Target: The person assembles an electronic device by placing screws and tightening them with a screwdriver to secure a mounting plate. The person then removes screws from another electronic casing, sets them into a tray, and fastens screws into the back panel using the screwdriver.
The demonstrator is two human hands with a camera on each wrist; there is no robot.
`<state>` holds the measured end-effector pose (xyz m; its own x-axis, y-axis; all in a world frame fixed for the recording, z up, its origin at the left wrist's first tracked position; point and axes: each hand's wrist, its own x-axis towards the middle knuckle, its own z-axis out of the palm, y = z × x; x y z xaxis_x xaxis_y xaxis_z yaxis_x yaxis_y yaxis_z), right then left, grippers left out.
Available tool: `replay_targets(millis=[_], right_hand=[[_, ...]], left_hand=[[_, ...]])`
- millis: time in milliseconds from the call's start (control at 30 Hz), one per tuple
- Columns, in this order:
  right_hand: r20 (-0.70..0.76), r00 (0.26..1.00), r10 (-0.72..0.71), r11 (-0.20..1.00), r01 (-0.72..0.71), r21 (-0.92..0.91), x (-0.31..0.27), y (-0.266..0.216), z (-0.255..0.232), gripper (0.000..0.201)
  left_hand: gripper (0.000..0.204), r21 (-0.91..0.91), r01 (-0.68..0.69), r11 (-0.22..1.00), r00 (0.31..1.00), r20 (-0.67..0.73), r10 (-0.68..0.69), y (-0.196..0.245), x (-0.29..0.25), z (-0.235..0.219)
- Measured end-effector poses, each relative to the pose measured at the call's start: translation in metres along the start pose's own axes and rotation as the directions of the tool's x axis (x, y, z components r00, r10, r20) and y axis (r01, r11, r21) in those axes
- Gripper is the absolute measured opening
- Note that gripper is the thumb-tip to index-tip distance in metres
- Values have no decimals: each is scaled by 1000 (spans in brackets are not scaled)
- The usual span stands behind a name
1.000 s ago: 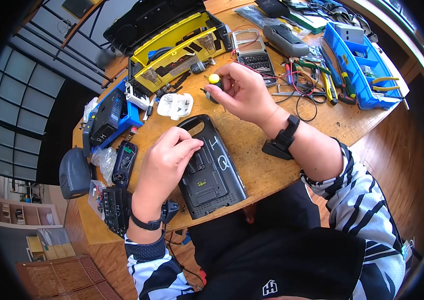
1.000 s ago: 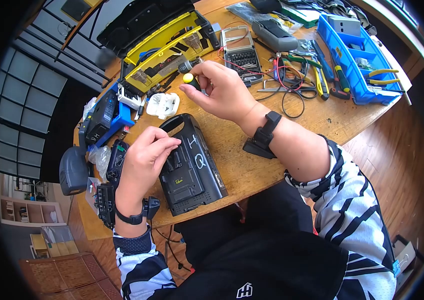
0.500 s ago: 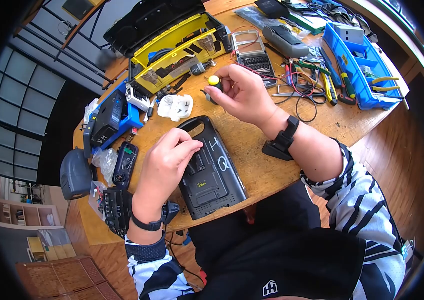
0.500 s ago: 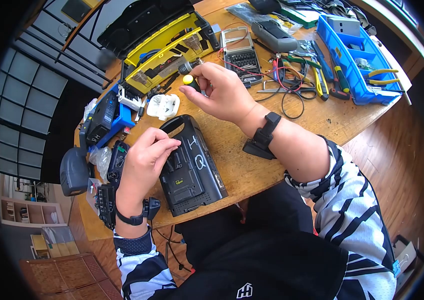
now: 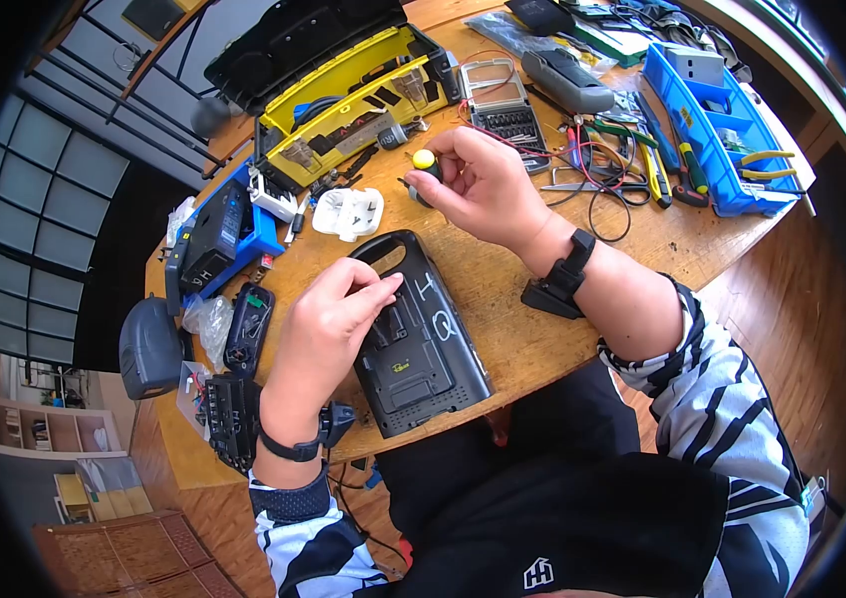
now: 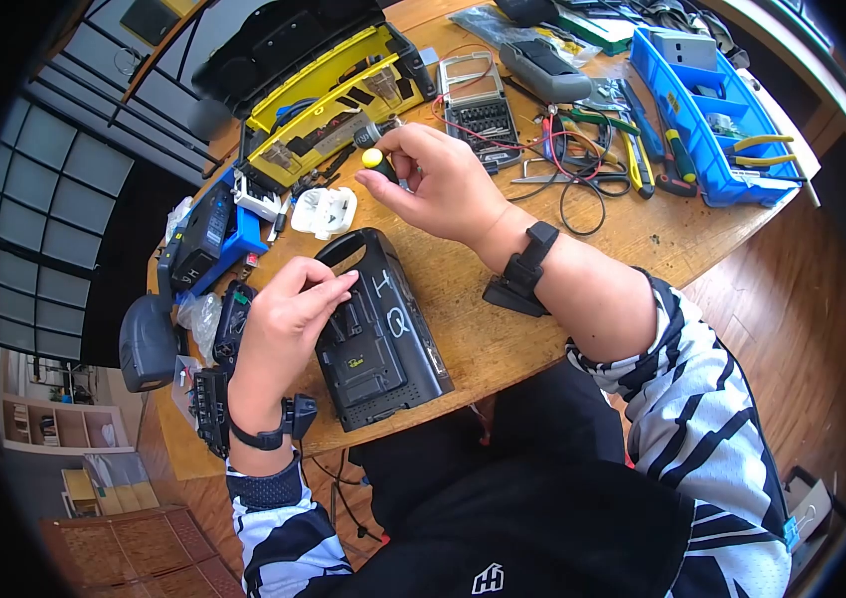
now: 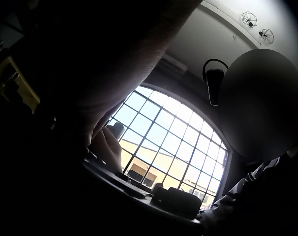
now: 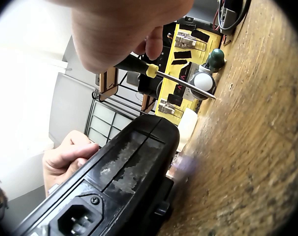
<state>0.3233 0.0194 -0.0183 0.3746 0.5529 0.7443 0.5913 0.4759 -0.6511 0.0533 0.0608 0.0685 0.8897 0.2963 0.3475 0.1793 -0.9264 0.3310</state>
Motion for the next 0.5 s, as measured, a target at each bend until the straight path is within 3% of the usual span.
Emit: replay_targets(millis=[167, 267, 300, 400, 500], right_hand=[[9, 1000, 6, 1000, -6, -4, 0, -1, -1, 30], [18, 1000, 0, 1000, 0, -9, 0, -1, -1, 31], [23, 1000, -3, 1000, 3, -18, 1, -2, -1, 31], [20, 1000, -5, 999, 6, -41, 2, -3, 0, 31], [55, 998, 4, 998, -1, -59, 5, -7, -1, 30]], left_hand=[[23, -76, 64, 995, 994, -80, -70, -12, 3, -9], [17, -205, 145, 968, 937, -286, -201, -55, -3, 1], [17, -207, 143, 968, 934, -296, -201, -63, -4, 5], [28, -508, 102, 855, 950, -206, -235, -80, -7, 15], [35, -620, 39, 784, 959, -198, -204, -83, -12, 26]])
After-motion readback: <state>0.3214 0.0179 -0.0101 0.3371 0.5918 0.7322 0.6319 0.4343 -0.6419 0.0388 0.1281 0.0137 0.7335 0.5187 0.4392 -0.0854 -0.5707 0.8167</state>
